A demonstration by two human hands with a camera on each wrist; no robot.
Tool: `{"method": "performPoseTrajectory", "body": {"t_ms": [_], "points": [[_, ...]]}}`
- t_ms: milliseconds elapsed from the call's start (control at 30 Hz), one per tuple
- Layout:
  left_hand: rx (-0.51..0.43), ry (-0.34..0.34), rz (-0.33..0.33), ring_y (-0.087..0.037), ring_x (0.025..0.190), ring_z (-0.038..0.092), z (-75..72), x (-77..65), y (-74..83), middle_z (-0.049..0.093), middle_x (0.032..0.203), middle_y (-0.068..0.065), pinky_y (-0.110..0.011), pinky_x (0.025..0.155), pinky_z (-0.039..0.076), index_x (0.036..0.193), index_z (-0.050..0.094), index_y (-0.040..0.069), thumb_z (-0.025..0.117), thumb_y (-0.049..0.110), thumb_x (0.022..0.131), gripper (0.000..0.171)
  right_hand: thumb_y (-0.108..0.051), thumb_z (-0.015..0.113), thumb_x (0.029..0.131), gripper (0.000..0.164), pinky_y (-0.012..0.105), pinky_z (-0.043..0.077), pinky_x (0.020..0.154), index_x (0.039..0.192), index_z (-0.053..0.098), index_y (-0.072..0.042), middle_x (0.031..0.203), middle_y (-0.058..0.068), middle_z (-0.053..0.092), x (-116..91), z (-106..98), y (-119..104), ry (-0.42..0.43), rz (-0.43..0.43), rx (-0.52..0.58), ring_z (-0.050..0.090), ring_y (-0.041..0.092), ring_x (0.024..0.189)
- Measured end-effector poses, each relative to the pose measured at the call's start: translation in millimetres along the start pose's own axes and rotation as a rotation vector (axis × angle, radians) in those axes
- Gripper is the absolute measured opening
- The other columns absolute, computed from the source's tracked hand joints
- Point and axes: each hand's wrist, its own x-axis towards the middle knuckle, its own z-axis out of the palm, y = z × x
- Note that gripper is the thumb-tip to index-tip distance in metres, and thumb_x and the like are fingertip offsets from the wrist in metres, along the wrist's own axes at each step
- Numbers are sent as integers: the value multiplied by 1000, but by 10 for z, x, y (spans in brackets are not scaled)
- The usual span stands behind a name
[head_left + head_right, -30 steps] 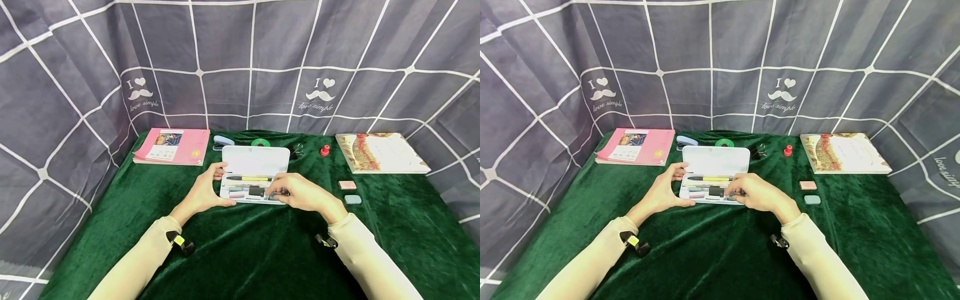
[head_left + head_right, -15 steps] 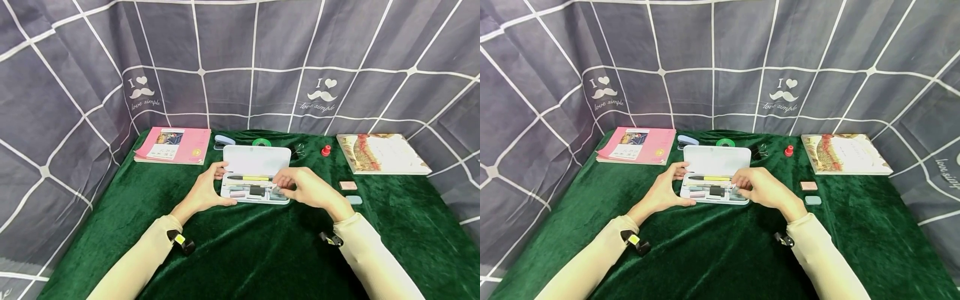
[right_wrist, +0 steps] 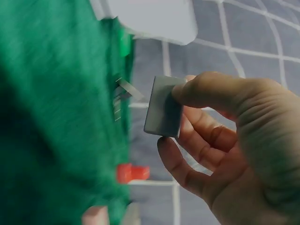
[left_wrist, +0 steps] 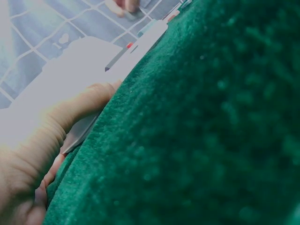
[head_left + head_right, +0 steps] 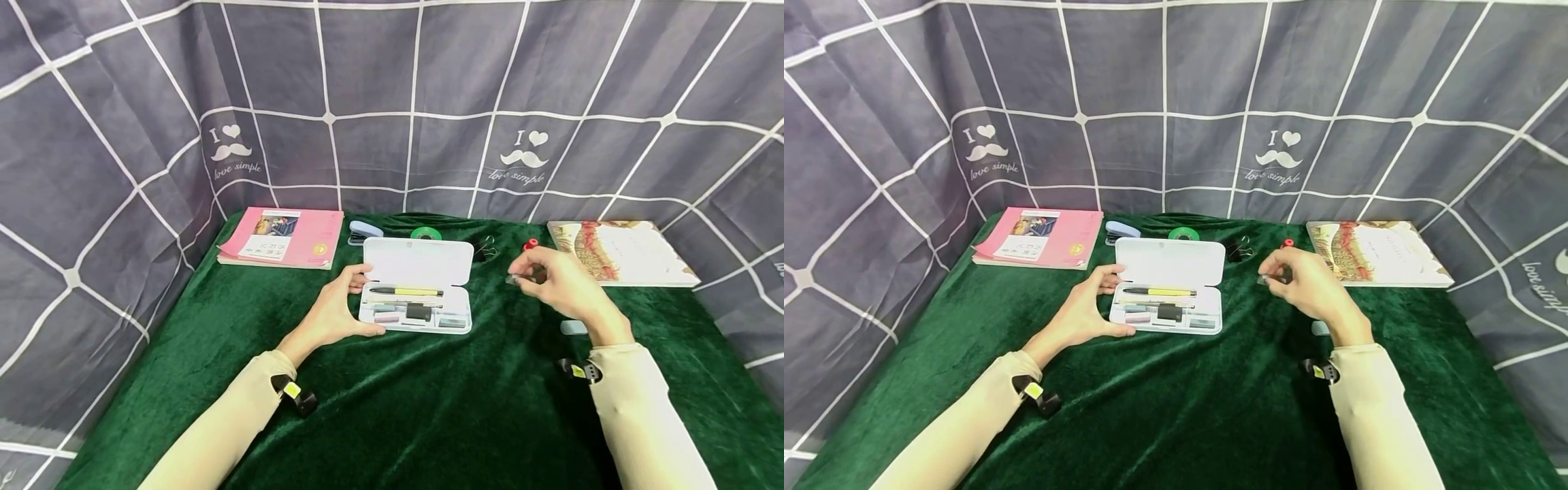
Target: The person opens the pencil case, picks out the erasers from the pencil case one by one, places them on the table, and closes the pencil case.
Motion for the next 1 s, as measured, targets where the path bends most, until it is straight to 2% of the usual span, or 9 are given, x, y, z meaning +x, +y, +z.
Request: {"method": "performPoseTrajectory", "body": {"t_ms": [167,300,433,633,767,900,1000], "points": [[3,7,27,-33,131,64,-3,-2,-13,64,145,-12,-56,116,53,164,44,24,110,38,69,117,-3,87,95,16,25,58,75,101,79,-15,92,-2,72,-22,104,188,-130,70,-42,68,14,85],[5,7,64,-32,130,66,6,10,-28,65,144,-13,-52,116,53,164,44,20,110,36,69,116,-4,89,94,20,33,58,82,107,78,-15,98,0,72,-34,149,229,-256,118,-15,68,19,93],[0,7,32,-31,131,65,6,10,-22,64,145,-11,-55,115,53,164,44,25,110,39,68,117,-3,89,92,29,39,60,88,119,79,-9,107,4,74,-40,155,247,-301,156,-6,68,21,100],[4,-1,23,-33,132,64,-7,11,-15,64,146,-13,-56,116,53,164,43,24,110,38,69,117,-7,90,93,29,39,61,89,121,82,-8,108,4,74,-43,131,239,-317,151,-21,67,21,101],[5,5,16,-32,132,64,-6,12,-10,64,145,-12,-56,116,53,163,44,25,110,38,68,117,-10,90,95,35,43,60,92,128,80,-7,113,5,75,-24,93,195,-318,157,-32,67,22,104],[4,-3,36,-32,132,64,-1,17,-11,63,146,-13,-55,117,53,164,43,22,110,38,69,118,-14,91,95,40,43,61,94,133,78,-9,118,7,78,-3,39,82,-246,130,-22,72,27,106],[4,0,38,-33,132,65,-8,21,-12,63,146,-14,-55,116,53,164,43,21,110,37,69,118,-13,92,94,38,33,61,90,130,80,-14,117,6,79,24,11,-40,-169,73,25,75,30,101]]}}
